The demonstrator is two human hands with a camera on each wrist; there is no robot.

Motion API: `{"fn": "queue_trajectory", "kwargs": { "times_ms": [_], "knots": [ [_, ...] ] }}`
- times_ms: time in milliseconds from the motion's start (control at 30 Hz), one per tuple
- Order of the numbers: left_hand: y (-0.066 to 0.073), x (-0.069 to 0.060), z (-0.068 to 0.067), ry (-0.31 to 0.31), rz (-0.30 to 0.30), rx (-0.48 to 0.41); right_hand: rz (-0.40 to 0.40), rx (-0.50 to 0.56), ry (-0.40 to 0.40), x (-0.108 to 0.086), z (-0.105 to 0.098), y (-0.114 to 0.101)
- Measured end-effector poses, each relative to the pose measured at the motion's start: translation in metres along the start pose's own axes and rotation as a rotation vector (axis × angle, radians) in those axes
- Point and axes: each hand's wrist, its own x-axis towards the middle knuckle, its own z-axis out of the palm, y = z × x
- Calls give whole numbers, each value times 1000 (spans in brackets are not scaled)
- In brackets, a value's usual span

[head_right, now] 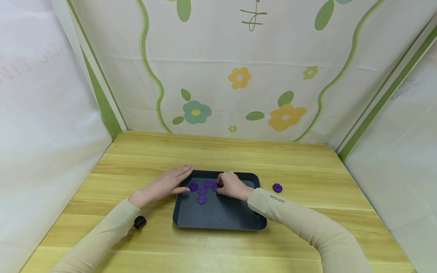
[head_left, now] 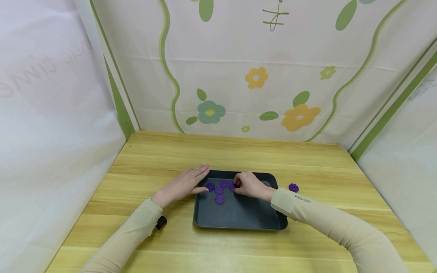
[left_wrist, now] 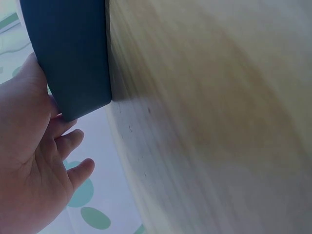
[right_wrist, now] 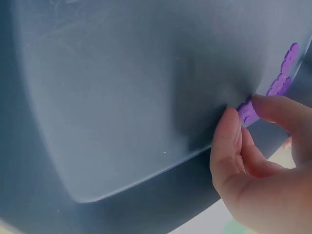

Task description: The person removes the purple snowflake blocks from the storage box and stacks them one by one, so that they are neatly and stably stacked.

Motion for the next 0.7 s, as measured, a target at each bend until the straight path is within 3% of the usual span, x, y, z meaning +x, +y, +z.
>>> {"fn": "queue_trajectory", "kwargs": {
  "times_ms": [200,433,700],
  "knots": [
    [0,0,0,15,15,-4,19,11,-29,0,-2,1],
    [-1,0,0,17,8,-4,-31,5,-41,0,-5,2],
    [0,0,0,11,10,-4,-31,14,-53,-2,-5,3]
  ]
}}
